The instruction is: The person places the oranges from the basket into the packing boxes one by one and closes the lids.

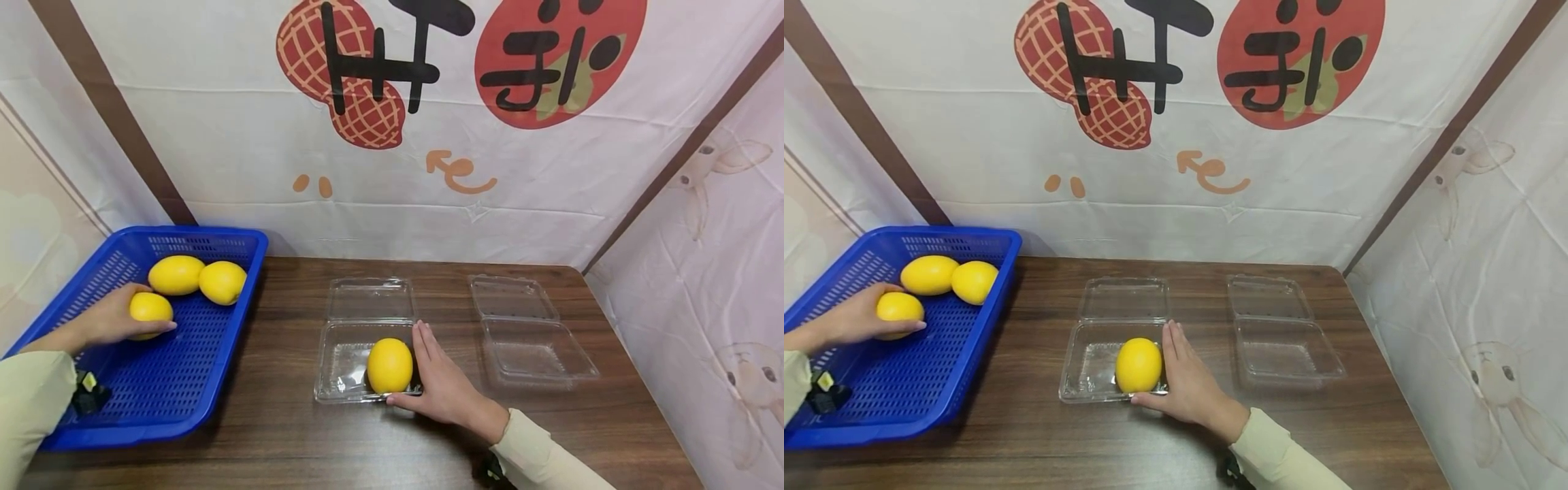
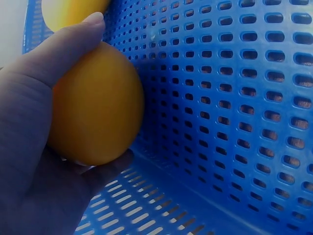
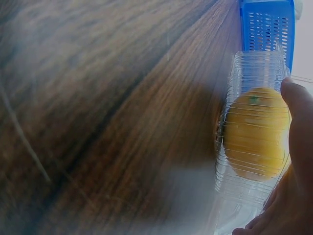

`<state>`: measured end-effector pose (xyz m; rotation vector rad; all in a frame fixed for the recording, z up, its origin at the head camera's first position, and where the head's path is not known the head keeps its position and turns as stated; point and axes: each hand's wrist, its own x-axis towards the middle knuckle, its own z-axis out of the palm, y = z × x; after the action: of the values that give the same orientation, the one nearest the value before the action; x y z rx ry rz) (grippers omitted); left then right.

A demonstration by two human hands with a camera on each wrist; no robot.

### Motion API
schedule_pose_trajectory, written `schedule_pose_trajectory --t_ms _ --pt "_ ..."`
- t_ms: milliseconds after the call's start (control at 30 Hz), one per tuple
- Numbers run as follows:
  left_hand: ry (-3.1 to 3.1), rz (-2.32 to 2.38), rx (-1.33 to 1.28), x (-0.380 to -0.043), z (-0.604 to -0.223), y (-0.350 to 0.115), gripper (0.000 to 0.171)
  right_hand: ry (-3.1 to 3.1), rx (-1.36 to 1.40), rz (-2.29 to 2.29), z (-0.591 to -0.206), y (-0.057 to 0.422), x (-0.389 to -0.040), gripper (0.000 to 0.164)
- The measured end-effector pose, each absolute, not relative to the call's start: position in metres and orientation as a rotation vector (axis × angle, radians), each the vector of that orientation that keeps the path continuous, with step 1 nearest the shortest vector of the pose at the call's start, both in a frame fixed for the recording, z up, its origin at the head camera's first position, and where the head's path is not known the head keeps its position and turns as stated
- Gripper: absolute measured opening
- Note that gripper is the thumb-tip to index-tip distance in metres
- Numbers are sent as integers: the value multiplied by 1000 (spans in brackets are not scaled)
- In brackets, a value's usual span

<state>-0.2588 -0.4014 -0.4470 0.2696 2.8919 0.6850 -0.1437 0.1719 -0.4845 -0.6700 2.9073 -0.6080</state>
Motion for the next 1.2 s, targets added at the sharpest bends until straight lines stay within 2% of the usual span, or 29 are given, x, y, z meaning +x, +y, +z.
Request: schedule_pose_trajectory --t_ms 1200 --pt "2948 618 351 -249 -416 -393 93 2913 -666 -597 -485 172 -143 124"
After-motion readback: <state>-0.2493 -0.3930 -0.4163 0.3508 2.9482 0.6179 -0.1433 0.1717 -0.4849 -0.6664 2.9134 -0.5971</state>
